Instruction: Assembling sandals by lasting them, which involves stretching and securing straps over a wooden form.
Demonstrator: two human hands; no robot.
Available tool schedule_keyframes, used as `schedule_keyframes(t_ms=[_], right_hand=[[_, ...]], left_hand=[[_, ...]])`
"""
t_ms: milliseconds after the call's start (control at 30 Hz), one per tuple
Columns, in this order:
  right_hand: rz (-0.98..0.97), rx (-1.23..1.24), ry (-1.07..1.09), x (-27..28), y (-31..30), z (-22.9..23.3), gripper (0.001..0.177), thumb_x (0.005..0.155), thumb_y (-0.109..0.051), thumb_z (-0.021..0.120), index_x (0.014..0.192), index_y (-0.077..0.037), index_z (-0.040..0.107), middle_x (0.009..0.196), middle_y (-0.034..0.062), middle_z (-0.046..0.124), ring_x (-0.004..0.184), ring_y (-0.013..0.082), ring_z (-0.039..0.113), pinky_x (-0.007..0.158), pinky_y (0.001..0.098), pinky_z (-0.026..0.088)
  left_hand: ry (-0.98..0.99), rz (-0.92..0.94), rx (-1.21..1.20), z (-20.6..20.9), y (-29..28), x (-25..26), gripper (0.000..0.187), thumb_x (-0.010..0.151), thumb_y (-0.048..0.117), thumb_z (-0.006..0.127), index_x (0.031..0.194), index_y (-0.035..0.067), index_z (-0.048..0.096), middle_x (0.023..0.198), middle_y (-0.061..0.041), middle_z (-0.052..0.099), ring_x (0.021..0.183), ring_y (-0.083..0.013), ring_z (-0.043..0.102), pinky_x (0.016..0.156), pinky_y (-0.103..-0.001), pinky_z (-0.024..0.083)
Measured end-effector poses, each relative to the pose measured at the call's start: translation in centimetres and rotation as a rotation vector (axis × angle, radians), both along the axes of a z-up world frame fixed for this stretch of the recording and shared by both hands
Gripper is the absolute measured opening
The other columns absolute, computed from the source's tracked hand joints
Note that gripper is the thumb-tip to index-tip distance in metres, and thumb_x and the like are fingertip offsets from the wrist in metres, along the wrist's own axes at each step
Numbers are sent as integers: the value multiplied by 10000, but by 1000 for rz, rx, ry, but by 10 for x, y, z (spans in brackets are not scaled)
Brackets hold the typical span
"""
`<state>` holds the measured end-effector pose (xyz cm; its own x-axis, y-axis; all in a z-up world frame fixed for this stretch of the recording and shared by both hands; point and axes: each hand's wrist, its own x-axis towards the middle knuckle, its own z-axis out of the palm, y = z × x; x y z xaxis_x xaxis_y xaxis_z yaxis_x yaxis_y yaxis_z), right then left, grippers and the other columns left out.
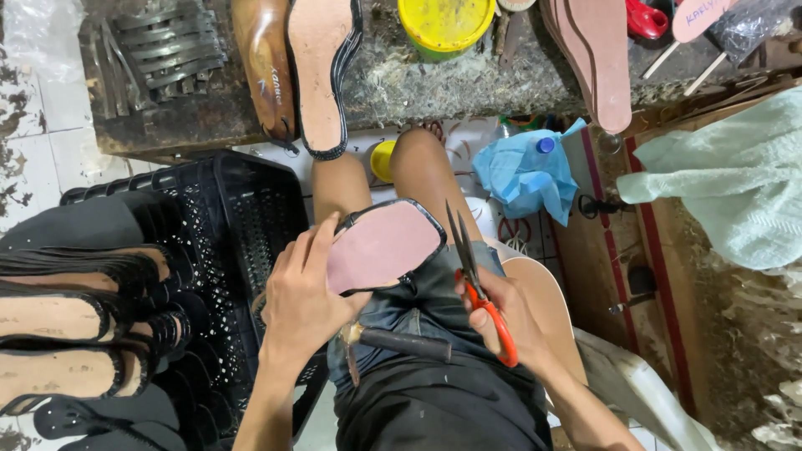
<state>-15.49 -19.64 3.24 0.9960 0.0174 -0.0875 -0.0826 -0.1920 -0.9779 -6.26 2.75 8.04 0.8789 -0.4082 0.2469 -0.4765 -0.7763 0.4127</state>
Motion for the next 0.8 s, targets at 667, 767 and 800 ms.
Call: schedule_keyframes(t_ms=[667,767,800], right_hand=[[-200,-866,-167,228,14,-68,306,747,-112,571,985,-17,404,825,234,507,741,461,567,630,519,476],[-99,-1257,-354,236,19,-83,485,798,-194,595,1193,28,422,961,208,552,886,358,525,838,408,393],[-92,-1258,-345,228,19,-76,485,798,-194,595,1193,28,422,961,208,552,886,358,525,838,408,393]], left_hand=[[4,-21,392,-78,-10,31,859,449,282,716,1222,64,410,989,-128,501,778,-277,494,641,-356,387],[36,-54,586,-69,-13,36,875,535,454,718,1246,76,377,1067,-97,500,808,-234,479,653,-329,386],[46,-57,584,-73,-10,35,875,535,454,718,1246,76,377,1067,-97,500,808,-234,479,653,-329,386]])
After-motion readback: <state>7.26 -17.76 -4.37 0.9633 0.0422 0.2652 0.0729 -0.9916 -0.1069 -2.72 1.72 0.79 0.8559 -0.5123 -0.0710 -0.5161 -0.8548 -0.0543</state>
